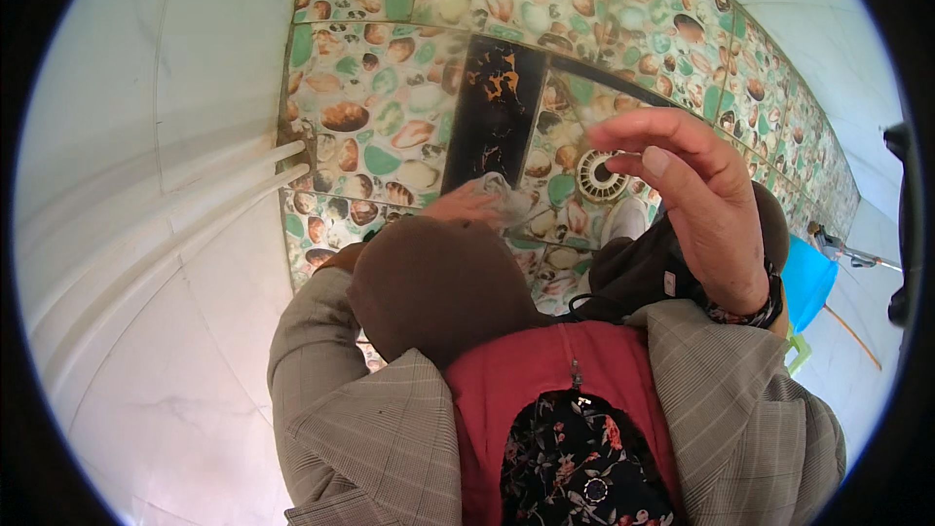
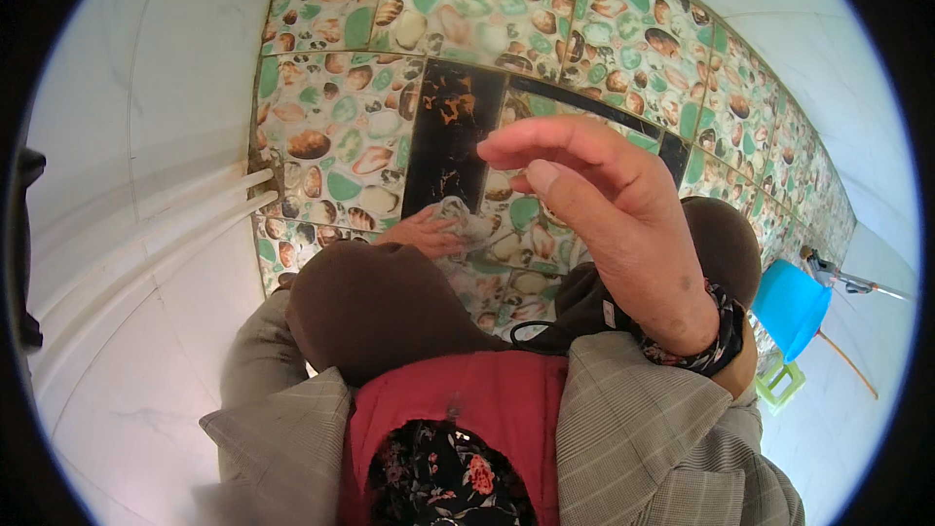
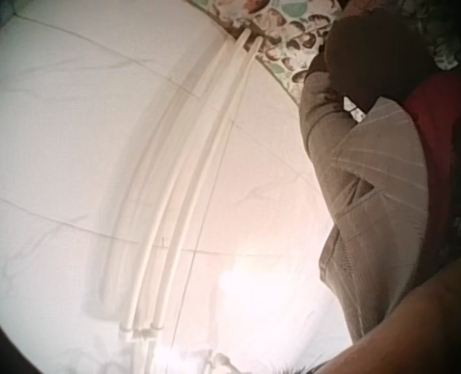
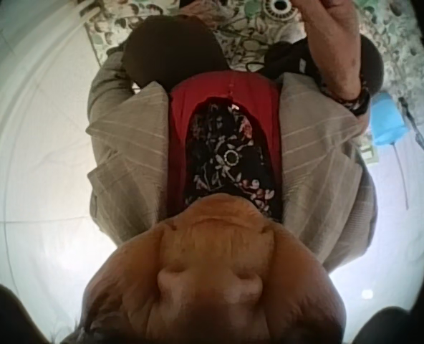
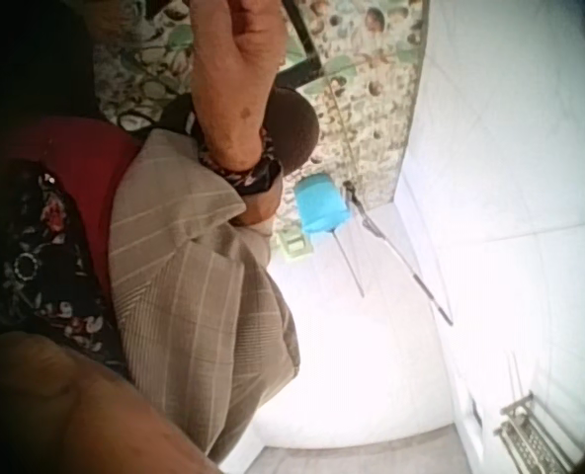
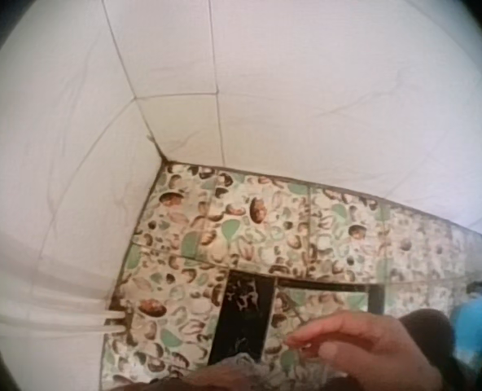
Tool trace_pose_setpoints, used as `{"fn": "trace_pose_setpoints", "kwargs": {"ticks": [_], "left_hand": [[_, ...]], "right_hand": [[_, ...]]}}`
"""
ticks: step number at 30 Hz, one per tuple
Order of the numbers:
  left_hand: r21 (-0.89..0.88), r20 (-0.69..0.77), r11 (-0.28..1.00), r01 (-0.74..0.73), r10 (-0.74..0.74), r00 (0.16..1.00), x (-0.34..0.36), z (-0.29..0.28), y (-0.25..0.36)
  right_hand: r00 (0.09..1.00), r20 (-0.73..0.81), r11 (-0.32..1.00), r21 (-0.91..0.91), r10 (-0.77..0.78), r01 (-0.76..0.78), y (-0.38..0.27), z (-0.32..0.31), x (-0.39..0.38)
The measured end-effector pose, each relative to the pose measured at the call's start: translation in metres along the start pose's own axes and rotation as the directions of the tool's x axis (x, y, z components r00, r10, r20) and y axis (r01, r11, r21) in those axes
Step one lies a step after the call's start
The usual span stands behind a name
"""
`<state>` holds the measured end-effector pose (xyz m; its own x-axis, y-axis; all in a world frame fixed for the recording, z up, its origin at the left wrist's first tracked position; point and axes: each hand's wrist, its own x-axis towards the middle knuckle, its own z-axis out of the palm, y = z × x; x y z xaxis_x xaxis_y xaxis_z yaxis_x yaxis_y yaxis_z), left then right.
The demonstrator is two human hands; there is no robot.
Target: The person wipes the tiled floor with a cloth, repeatedly dipping it into a blue bucket of water and wringing it out. They clean around a washing machine and near a doorway, moving the cloth across the patterned tiles.
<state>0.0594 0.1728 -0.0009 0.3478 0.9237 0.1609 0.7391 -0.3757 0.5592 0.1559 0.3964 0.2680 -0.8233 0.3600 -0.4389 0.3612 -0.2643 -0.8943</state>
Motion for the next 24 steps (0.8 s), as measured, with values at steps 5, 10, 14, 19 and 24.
{"fn": "trace_pose_setpoints", "kwargs": {"ticks": [5, 10, 14, 19, 24], "left_hand": [[0.076, -0.038, 0.912, 0.403, -0.401, 0.915, -0.021, -0.041, -0.088], [0.263, -0.480, 0.581, 0.770, -0.613, 0.627, -0.007, -0.076, -0.156], [0.034, -0.383, 0.813, 0.582, -0.527, 0.759, 0.000, -0.029, -0.098], [0.038, -0.045, 0.822, 0.569, -0.567, 0.822, -0.061, 0.010, -0.005], [-0.057, -0.371, 0.425, 0.903, -0.849, 0.376, -0.151, 0.011, 0.030]], "right_hand": [[0.997, -0.082, 0.998, 0.058, -0.010, 0.015, -0.002, 0.000, 0.000], [0.993, -0.119, 0.998, 0.065, -0.004, 0.012, -0.002, -0.001, -0.005], [0.996, -0.090, 0.998, 0.068, -0.007, 0.013, 0.000, 0.002, -0.003], [1.000, -0.019, 0.998, 0.063, 0.016, -0.015, 0.005, 0.012, 0.008], [1.000, -0.005, 0.999, 0.044, 0.021, -0.021, 0.015, 0.017, 0.018]]}}
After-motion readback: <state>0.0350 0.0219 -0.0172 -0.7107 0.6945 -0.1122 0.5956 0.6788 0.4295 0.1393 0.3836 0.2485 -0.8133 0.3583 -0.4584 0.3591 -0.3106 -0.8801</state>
